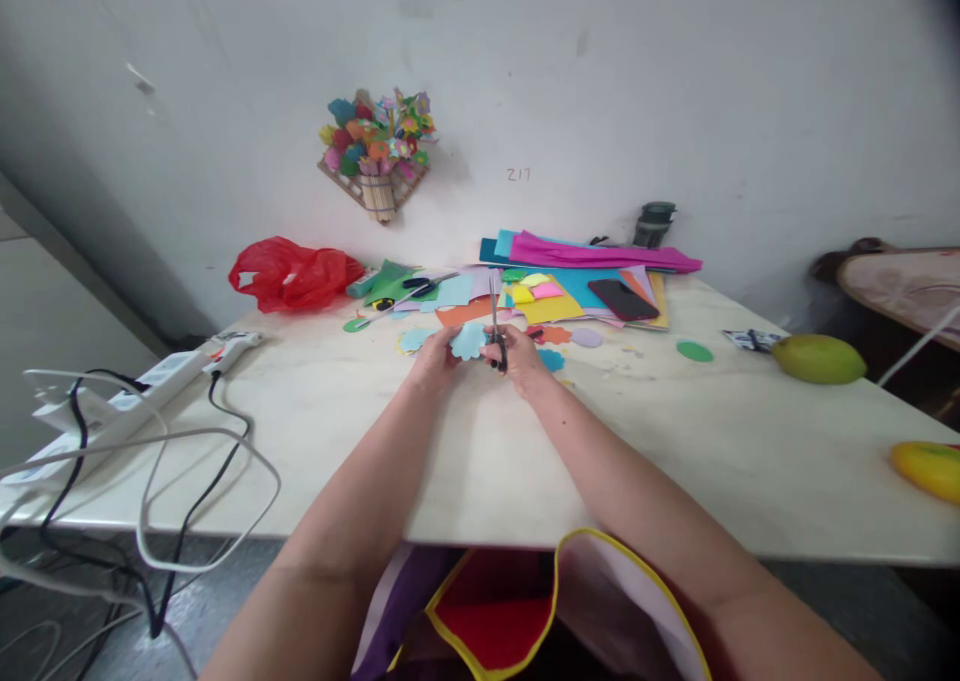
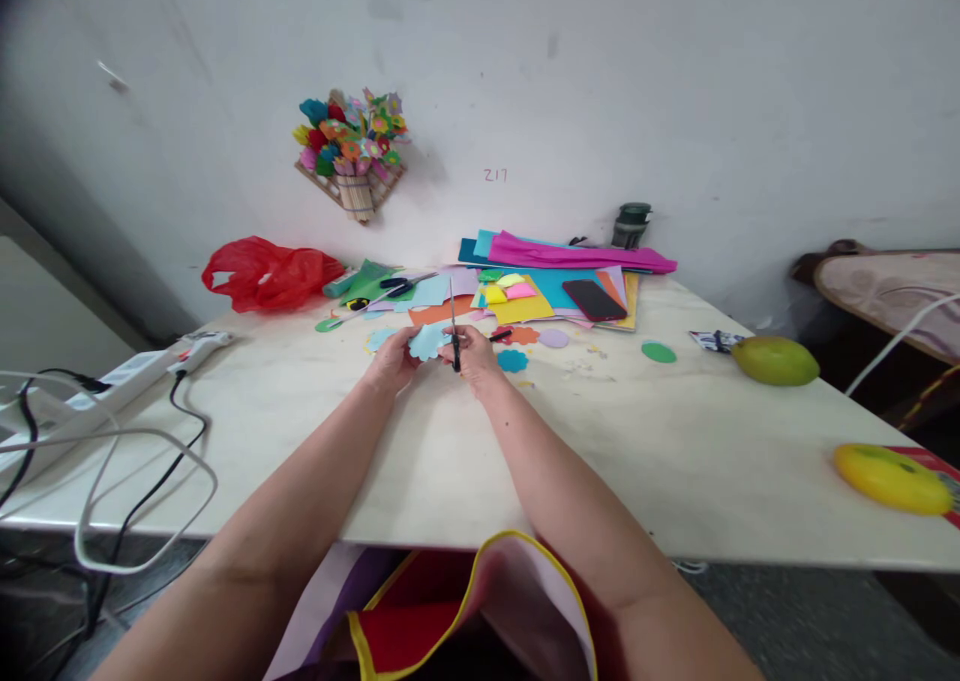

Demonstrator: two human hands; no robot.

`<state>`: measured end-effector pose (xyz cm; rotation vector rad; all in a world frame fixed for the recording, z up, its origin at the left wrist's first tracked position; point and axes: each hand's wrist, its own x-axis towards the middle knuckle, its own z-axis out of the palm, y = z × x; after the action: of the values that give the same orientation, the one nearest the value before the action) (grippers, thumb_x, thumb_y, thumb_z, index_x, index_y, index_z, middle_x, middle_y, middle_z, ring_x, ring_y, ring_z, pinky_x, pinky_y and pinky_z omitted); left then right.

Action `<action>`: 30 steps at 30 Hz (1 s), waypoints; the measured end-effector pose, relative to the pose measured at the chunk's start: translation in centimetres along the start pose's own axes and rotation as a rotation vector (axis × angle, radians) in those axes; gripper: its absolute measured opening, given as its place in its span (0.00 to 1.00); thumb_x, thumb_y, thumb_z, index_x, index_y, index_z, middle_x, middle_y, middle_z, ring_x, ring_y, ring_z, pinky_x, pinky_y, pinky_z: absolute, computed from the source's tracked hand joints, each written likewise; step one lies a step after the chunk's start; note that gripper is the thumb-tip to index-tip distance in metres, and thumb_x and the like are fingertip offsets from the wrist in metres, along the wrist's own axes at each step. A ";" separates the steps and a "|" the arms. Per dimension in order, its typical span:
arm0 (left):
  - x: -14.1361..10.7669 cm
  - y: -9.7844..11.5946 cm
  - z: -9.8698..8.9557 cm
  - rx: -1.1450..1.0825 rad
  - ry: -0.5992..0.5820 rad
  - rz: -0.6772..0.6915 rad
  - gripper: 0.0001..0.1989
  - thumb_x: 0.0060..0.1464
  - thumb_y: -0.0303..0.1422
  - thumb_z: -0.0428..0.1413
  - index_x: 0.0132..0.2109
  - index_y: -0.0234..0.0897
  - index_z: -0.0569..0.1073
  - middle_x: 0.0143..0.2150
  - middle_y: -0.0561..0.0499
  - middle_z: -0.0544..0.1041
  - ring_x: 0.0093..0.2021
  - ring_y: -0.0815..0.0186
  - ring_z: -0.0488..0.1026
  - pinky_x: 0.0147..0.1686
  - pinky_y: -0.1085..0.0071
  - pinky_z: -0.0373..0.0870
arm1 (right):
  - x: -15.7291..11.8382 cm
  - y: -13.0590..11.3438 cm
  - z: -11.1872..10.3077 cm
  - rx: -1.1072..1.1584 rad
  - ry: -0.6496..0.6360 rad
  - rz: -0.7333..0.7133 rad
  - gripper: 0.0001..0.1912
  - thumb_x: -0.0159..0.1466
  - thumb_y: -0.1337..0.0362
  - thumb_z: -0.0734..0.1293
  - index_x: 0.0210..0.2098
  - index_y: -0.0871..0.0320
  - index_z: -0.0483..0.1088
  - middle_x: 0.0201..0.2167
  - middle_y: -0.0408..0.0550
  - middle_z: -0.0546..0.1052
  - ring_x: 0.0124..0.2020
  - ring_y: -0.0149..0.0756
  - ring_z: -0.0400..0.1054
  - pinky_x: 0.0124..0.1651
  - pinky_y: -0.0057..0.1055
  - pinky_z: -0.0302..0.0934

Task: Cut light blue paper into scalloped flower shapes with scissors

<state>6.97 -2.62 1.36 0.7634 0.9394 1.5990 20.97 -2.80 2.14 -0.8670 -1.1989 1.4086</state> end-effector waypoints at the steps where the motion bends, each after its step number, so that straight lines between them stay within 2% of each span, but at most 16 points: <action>1: 0.0 -0.1 0.0 0.006 -0.003 -0.004 0.07 0.42 0.31 0.59 0.25 0.33 0.69 0.20 0.53 0.70 0.20 0.71 0.66 0.19 0.74 0.60 | 0.1 0.1 0.0 0.005 0.004 -0.001 0.21 0.39 0.66 0.72 0.34 0.58 0.68 0.19 0.37 0.70 0.17 0.27 0.63 0.16 0.22 0.48; 9: 0.5 -0.4 -0.4 0.086 -0.004 -0.003 0.06 0.43 0.31 0.60 0.26 0.33 0.71 0.20 0.53 0.70 0.20 0.71 0.65 0.19 0.74 0.59 | 0.5 0.2 -0.3 0.054 0.008 -0.021 0.22 0.38 0.66 0.73 0.33 0.59 0.68 0.19 0.38 0.71 0.18 0.27 0.64 0.18 0.22 0.51; 14: 0.4 -0.3 -0.2 0.080 0.027 0.011 0.05 0.43 0.31 0.59 0.26 0.32 0.72 0.21 0.51 0.72 0.20 0.70 0.66 0.20 0.73 0.60 | 0.8 0.4 -0.5 0.054 0.046 -0.006 0.21 0.39 0.65 0.73 0.34 0.58 0.67 0.18 0.37 0.70 0.18 0.28 0.65 0.16 0.21 0.47; 18: 0.3 -0.2 -0.1 0.067 -0.005 0.020 0.06 0.43 0.31 0.59 0.27 0.31 0.73 0.23 0.49 0.74 0.23 0.68 0.69 0.23 0.72 0.63 | 0.9 0.4 -0.9 0.100 0.114 -0.014 0.22 0.40 0.63 0.73 0.34 0.58 0.66 0.18 0.38 0.71 0.18 0.28 0.64 0.14 0.21 0.44; 23: 0.3 -0.1 -0.2 0.127 -0.010 0.047 0.08 0.43 0.33 0.60 0.24 0.31 0.72 0.20 0.50 0.71 0.20 0.71 0.66 0.20 0.74 0.59 | 1.0 0.4 -1.1 0.129 0.044 -0.014 0.21 0.42 0.59 0.73 0.33 0.59 0.66 0.20 0.42 0.73 0.19 0.29 0.65 0.14 0.21 0.45; 28: 0.2 -0.2 -0.4 0.222 -0.083 0.023 0.11 0.42 0.36 0.62 0.24 0.31 0.72 0.20 0.49 0.72 0.20 0.70 0.66 0.20 0.74 0.58 | 1.1 0.6 -0.9 0.089 0.010 -0.040 0.21 0.40 0.63 0.74 0.33 0.58 0.68 0.17 0.38 0.70 0.17 0.28 0.64 0.14 0.21 0.45; 30: 0.3 -0.3 -0.4 0.216 -0.078 0.020 0.12 0.41 0.37 0.63 0.24 0.32 0.71 0.19 0.51 0.71 0.20 0.71 0.66 0.20 0.75 0.58 | 1.0 0.5 -0.9 0.081 0.008 -0.056 0.21 0.40 0.64 0.74 0.33 0.58 0.68 0.17 0.37 0.69 0.17 0.27 0.63 0.15 0.21 0.45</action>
<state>6.69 -2.39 0.86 0.9800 1.0616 1.4888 21.50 -1.64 1.59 -0.7760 -1.1437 1.3977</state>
